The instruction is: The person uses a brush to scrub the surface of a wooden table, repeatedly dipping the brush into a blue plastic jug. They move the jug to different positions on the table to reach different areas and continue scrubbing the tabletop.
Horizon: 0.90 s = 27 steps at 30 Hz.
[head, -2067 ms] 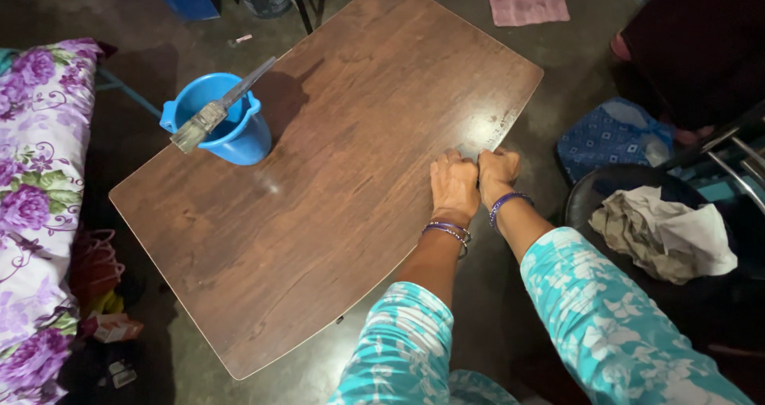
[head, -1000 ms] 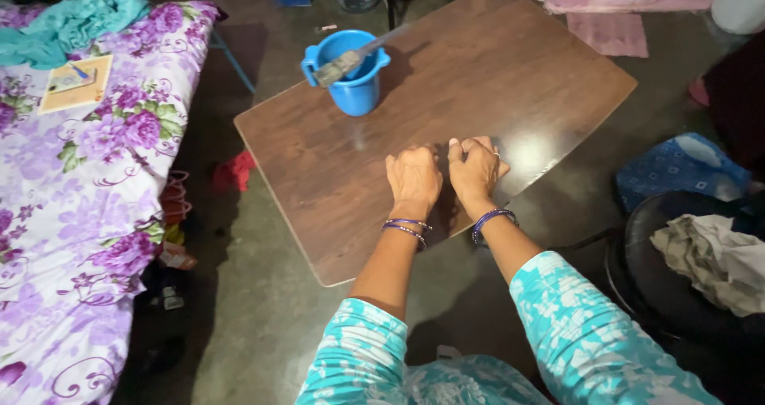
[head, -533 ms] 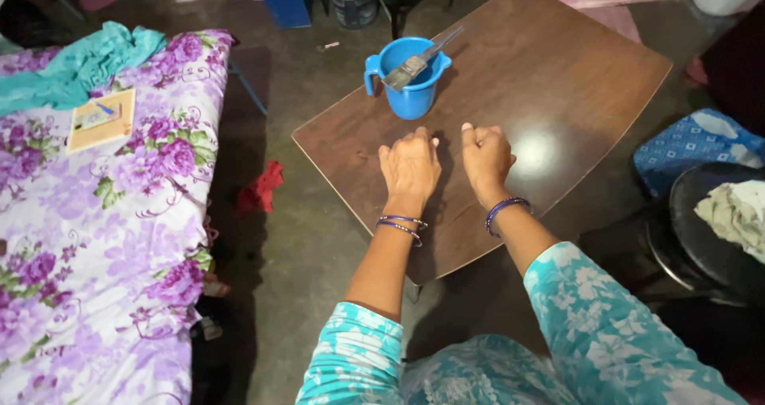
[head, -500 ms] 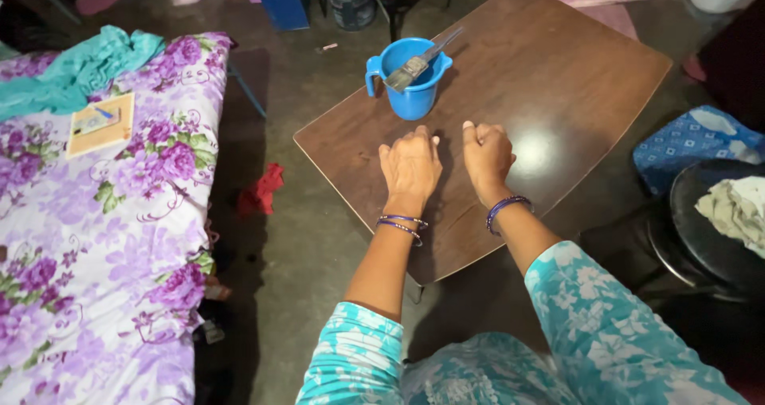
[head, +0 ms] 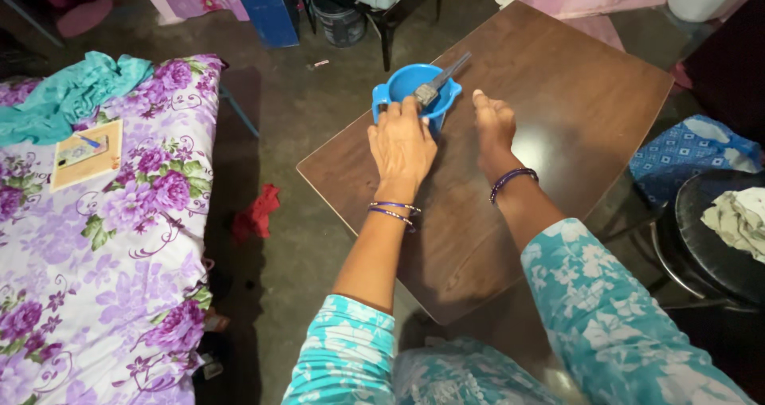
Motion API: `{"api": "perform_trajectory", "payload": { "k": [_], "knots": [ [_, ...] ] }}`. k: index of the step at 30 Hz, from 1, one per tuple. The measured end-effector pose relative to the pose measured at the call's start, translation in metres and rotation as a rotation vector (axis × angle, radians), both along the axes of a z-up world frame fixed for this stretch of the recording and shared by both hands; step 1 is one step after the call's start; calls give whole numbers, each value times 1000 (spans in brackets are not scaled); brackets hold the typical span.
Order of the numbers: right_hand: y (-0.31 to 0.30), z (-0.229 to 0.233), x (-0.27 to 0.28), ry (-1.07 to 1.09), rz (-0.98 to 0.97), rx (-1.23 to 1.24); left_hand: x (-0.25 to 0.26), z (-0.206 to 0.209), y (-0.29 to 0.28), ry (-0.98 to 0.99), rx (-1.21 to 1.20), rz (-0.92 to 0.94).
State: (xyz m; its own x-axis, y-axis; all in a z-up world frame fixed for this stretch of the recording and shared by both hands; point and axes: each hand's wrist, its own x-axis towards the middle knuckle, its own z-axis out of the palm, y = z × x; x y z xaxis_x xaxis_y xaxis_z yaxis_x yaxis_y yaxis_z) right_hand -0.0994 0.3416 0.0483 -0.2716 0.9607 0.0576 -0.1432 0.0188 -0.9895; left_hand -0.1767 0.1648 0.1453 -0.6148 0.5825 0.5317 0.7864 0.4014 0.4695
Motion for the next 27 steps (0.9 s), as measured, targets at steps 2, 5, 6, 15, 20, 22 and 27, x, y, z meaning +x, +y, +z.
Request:
{"api": "perform_trajectory", "payload": {
  "k": [2, 5, 6, 15, 20, 22, 27],
  "knots": [
    [8, 0, -6, -3, 24, -38, -12, 3, 5, -9, 21, 24],
    [20, 7, -20, -78, -7, -134, -28, 2, 14, -47, 45, 66],
    [24, 11, -23, -114, -34, -171, -33, 2, 18, -64, 54, 76],
    [26, 29, -50, -190, -77, -350, -89, -11, 56, -123, 77, 59],
    [35, 20, -66, -164, -156, -211, -118, -17, 75, -174, -59, -16],
    [38, 17, -72, -204, -195, -176, -129, -18, 79, -194, -129, -57],
    [34, 6, -83, -189, -257, -165, -143, -29, 83, -181, -211, -133]
  ]
}}
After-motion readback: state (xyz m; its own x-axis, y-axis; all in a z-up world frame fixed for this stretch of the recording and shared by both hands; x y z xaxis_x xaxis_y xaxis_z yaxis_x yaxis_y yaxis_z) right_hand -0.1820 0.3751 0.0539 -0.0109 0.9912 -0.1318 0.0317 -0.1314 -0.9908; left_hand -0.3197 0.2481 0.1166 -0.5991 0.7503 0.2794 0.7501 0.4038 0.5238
